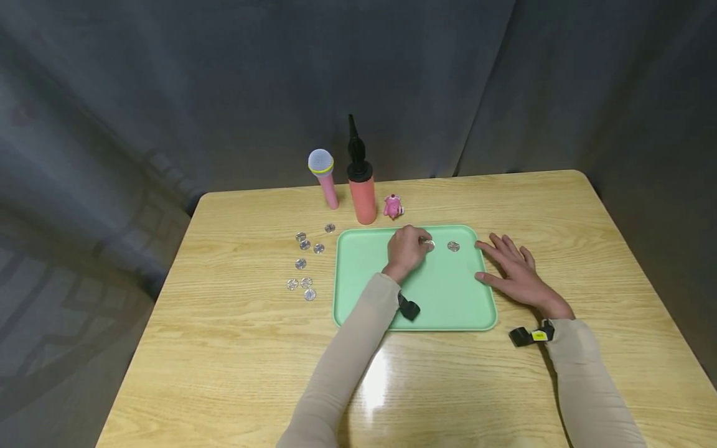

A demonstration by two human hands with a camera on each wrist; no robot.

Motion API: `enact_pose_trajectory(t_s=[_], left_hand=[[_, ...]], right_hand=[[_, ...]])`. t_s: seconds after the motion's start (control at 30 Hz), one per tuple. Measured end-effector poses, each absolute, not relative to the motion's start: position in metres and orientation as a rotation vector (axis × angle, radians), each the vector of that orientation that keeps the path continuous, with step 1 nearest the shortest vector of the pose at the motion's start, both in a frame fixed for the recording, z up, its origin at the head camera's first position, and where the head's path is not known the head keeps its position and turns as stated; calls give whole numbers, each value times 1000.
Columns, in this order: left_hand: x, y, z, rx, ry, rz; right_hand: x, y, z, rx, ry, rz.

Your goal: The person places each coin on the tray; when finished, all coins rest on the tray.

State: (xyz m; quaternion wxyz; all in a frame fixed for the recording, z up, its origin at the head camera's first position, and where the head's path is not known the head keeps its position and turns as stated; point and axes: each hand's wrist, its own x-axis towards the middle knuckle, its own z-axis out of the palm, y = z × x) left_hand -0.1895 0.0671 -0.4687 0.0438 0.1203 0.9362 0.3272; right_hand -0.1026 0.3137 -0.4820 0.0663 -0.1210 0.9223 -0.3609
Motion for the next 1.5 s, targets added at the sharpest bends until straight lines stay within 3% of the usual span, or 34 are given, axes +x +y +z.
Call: enact_pose_trajectory(t_s=[0.6,1.5], left_hand=[[-190,65,-471,406,2823,1033],[-192,12,-434,440,2642,1635]], right_hand=[[-102,313,-479,-360,2775,-1089],[-102,313,-480,-359,2770,-1093]])
